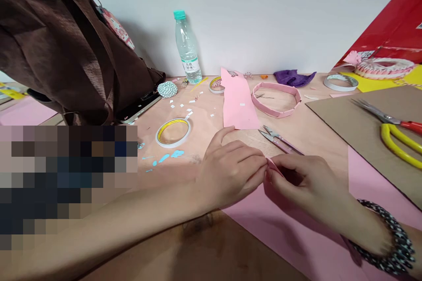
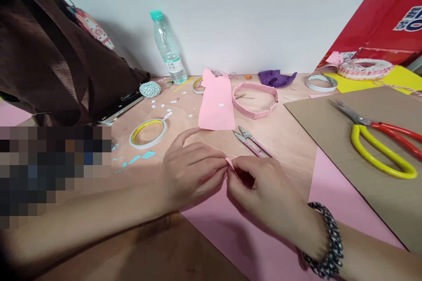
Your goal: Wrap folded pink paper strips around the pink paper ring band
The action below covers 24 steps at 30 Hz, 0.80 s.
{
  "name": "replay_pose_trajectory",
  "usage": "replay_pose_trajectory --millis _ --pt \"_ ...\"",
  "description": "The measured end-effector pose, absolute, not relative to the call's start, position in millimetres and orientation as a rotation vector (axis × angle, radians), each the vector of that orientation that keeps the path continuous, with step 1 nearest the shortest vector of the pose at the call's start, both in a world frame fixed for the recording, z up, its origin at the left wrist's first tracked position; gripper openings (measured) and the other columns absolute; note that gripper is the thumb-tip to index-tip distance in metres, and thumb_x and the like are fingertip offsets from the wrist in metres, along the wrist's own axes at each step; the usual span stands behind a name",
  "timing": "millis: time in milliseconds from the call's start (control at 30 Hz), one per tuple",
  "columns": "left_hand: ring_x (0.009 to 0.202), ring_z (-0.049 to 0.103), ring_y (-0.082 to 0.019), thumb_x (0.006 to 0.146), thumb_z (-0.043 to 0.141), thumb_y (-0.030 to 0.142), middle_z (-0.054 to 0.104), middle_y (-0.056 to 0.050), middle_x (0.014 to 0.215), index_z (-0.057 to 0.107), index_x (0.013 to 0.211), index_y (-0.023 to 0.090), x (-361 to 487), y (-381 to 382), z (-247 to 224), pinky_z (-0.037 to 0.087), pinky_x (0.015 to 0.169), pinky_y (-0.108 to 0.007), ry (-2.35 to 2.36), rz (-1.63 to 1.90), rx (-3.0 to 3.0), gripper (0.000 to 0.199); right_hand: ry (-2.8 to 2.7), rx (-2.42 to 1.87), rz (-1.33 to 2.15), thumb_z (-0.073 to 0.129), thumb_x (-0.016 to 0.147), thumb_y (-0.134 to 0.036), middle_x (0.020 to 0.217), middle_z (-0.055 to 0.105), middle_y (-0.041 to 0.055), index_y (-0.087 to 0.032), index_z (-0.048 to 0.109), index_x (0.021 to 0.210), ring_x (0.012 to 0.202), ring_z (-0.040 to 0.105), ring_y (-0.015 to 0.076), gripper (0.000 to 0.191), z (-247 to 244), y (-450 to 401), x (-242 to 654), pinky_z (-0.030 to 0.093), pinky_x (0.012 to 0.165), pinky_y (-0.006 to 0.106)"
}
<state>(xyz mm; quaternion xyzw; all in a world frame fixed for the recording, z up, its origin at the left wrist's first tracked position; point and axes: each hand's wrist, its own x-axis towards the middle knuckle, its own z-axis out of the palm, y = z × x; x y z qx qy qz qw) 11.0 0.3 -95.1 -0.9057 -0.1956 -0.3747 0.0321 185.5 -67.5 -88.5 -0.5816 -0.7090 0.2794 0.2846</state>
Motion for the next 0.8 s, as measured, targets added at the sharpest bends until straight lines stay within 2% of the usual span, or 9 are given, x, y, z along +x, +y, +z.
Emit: replay_pose_trajectory --millis 333,667,800 --pt "0.067 0.066 -0.009 0.082 0.062 0.018 0.074 0.007 0.078 0.066 0.077 0.021 12.3 0.5 -95.0 0.029 0.111 -0.043 -0.589 -1.161 -2.786 0.007 -1.925 -1.540 0.663 0.044 0.086 -0.024 0.058 0.054 -0.0028 -0.020 0.054 0.065 0.053 0.046 0.0124 0.024 -88.5 -67.3 184.0 0.033 0.049 0.026" --pt "0.065 0.065 -0.009 0.083 0.061 0.019 0.074 0.008 0.077 0.067 0.077 0.022 11.3 2.3 -96.5 0.029 0.109 -0.043 -0.574 -1.150 -2.809 0.008 -1.908 -1.551 0.721 0.043 0.087 -0.027 0.061 0.056 -0.0025 -0.020 0.058 0.068 0.056 0.048 0.0131 0.025 -90.6 -68.2 185.6 0.033 0.050 0.026" --pt "0.064 0.065 -0.009 0.084 0.060 0.019 0.074 0.007 0.077 0.067 0.076 0.021 11.1 1.9 -96.1 0.029 0.110 -0.044 -0.581 -1.112 -2.805 0.010 -1.942 -1.545 0.685 0.043 0.088 -0.027 0.057 0.052 -0.0029 -0.019 0.051 0.064 0.052 0.043 0.0119 0.026 -90.5 -67.9 184.7 0.031 0.048 0.026"
